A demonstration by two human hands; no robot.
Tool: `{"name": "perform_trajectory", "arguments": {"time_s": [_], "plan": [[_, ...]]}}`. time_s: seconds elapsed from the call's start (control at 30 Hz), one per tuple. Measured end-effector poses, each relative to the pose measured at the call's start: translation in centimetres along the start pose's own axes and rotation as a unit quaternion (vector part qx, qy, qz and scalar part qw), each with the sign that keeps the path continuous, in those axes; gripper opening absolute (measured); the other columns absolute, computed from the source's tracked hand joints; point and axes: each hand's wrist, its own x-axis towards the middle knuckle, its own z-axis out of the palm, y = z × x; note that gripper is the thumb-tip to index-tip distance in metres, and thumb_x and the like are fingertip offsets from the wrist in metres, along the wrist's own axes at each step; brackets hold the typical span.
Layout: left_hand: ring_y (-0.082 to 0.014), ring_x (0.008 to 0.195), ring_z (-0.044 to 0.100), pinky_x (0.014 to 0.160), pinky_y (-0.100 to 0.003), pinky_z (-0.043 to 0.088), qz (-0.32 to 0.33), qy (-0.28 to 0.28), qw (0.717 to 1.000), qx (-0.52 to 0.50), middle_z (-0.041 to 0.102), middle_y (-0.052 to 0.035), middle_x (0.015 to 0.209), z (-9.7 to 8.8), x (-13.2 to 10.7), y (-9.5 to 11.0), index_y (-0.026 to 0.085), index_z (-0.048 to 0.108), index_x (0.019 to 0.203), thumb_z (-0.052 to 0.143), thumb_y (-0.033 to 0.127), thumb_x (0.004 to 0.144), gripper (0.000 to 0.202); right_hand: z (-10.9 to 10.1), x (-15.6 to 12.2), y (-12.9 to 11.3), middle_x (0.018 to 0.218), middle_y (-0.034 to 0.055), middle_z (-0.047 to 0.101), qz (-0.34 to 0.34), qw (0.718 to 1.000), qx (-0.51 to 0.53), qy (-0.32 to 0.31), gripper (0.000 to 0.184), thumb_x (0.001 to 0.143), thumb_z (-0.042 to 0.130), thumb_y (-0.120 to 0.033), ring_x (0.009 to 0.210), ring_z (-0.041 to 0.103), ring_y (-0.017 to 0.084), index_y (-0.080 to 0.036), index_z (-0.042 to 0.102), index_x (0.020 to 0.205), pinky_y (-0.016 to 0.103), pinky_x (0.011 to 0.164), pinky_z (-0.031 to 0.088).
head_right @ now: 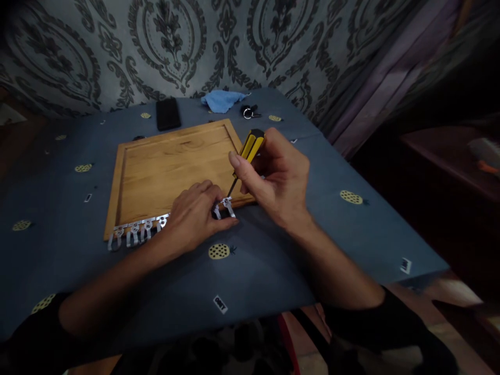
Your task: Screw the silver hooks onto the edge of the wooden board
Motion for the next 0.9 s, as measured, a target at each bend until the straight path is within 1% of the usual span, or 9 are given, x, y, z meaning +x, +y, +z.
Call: {"name": "perform_trajectory", "arguments": {"time_s": [0.13, 0.43, 0.7, 0.8, 0.9], "plan": [[-0.0275, 0.105, 0.059, 0.090, -0.042, 0.048, -0.005, -0.006, 1.000, 0.004, 0.064, -0.0068, 0.107, -0.13, 0.04, 0.11, 0.017, 0.061, 0.101, 0.072, 0.050, 0.086, 0.037, 0.04, -0.08, -0.09, 0.057, -0.0054, 0.054, 0.014, 1.000, 0.002, -0.023, 0.036, 0.077, 0.083, -0.051, 0.040, 0.049, 0.012, -0.028, 0.055, 0.069, 0.029, 0.035, 0.039], [-0.0289, 0.106, 0.060, 0.090, -0.043, 0.048, -0.003, -0.009, 1.000, 0.004, 0.064, -0.0080, 0.107, -0.20, 0.06, 0.13, 0.016, 0.062, 0.103, 0.072, 0.050, 0.086, 0.039, 0.13, -0.06, -0.16, 0.058, -0.0053, 0.055, 0.015, 0.999, 0.005, -0.031, 0.035, 0.077, 0.084, -0.045, 0.040, 0.050, 0.012, -0.027, 0.055, 0.069, 0.029, 0.035, 0.039], [-0.0291, 0.107, 0.060, 0.091, -0.043, 0.049, -0.007, -0.010, 1.000, 0.003, 0.064, -0.0078, 0.106, -0.29, 0.10, 0.24, 0.017, 0.062, 0.104, 0.074, 0.049, 0.085, 0.039, 0.19, -0.04, 0.05, 0.057, -0.0058, 0.055, 0.016, 0.999, 0.011, -0.038, 0.038, 0.074, 0.085, -0.048, 0.042, 0.050, 0.011, -0.026, 0.055, 0.068, 0.027, 0.035, 0.042], [-0.0288, 0.106, 0.060, 0.091, -0.043, 0.049, -0.007, -0.013, 1.000, 0.001, 0.064, -0.0075, 0.106, -0.30, 0.13, 0.22, 0.017, 0.062, 0.103, 0.073, 0.050, 0.085, 0.038, 0.18, 0.12, 0.23, 0.062, -0.0057, 0.057, 0.024, 0.998, 0.036, -0.049, 0.037, 0.072, 0.086, -0.049, 0.042, 0.051, 0.011, -0.027, 0.056, 0.069, 0.027, 0.034, 0.043], [-0.0295, 0.106, 0.061, 0.091, -0.044, 0.049, -0.006, -0.013, 1.000, -0.001, 0.065, -0.0083, 0.107, -0.30, 0.17, 0.19, 0.017, 0.062, 0.104, 0.073, 0.050, 0.085, 0.040, -0.08, 0.43, 0.32, 0.068, -0.0058, 0.062, 0.039, 0.994, 0.059, -0.080, 0.030, 0.074, 0.086, -0.047, 0.042, 0.053, 0.010, -0.028, 0.062, 0.076, 0.027, 0.035, 0.045]]}}
